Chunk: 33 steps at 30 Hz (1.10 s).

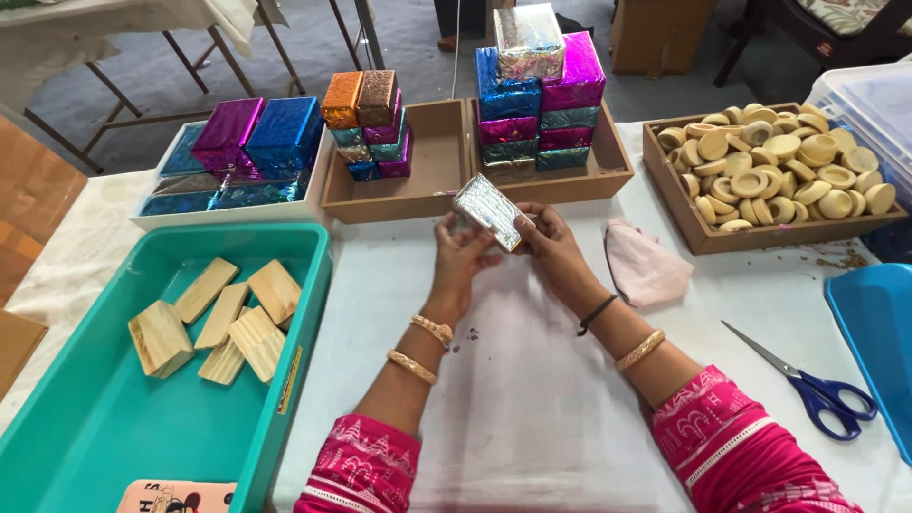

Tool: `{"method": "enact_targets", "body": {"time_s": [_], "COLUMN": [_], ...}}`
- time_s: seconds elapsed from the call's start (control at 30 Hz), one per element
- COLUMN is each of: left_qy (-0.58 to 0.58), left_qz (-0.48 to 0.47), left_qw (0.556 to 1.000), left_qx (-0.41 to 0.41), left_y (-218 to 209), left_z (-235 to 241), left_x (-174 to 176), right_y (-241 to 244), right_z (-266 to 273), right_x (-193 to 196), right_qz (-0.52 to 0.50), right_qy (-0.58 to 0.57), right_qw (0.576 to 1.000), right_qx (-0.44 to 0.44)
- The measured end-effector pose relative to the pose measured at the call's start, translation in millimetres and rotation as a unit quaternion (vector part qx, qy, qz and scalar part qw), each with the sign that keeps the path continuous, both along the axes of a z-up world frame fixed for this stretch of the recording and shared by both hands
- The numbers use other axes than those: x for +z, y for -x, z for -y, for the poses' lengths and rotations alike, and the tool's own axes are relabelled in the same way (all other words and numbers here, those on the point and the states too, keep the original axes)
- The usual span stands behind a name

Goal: The person wraps small wooden blocks in shiny foil paper. They fold the paper around each block, secure it with tape, and place the finished items into a cardboard box.

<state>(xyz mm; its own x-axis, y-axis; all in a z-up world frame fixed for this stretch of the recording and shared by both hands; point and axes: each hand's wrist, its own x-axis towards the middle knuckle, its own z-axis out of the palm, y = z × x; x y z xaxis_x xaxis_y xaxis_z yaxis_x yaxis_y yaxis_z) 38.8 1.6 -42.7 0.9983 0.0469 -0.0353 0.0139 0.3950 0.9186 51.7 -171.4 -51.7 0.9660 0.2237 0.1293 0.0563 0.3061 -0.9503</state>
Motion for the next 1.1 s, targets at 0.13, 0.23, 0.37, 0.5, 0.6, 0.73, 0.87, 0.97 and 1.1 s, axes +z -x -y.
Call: {"method": "enact_targets", "body": {"time_s": [0.13, 0.23, 0.37, 0.5, 0.6, 0.73, 0.87, 0.97, 1.1], "left_qy": [0.001, -0.021, 0.002, 0.012, 0.005, 0.003, -0.038, -0.077, -0.146], "left_qz": [0.022, 0.049, 0.06, 0.065, 0.056, 0.09, 0.104, 0.123, 0.103], "left_qw": [0.999, 0.998, 0.998, 0.997, 0.995, 0.99, 0.987, 0.98, 0.97], "left_qx": [-0.04, -0.034, -0.008, 0.043, 0.087, 0.105, 0.121, 0.136, 0.165], "left_y": [-0.7, -4.8, -17.6, -20.1, -30.7, -62.6, -100.8, -135.2, -186.1], "left_z": [2.0, -5.2, -23.1, -41.0, -62.0, -102.2, -141.2, -163.6, -191.6], "left_x": [-10.3, -9.7, -4.8, 11.9, 21.4, 31.4, 56.2, 79.4, 103.2], "right_y": [10.9, 13.9, -0.4, -2.6, 13.7, 26.2, 26.5, 29.8, 34.0], "right_z": [-13.0, -13.5, -6.5, -9.8, -18.0, -18.5, -20.8, -21.3, -22.7], "right_x": [1.8, -0.6, -22.8, -22.4, -7.0, 6.9, 11.7, 18.1, 22.7], "right_qz": [0.023, 0.025, 0.009, 0.025, 0.085, 0.173, 0.166, 0.153, 0.178], "right_qy": [-0.04, -0.088, -0.031, 0.218, 0.328, 0.426, 0.449, 0.463, 0.478], "right_qw": [0.999, 0.995, 0.998, 0.975, 0.941, 0.888, 0.878, 0.872, 0.859], "right_qx": [-0.002, 0.034, 0.054, 0.041, 0.022, 0.013, 0.025, 0.034, 0.039]}}
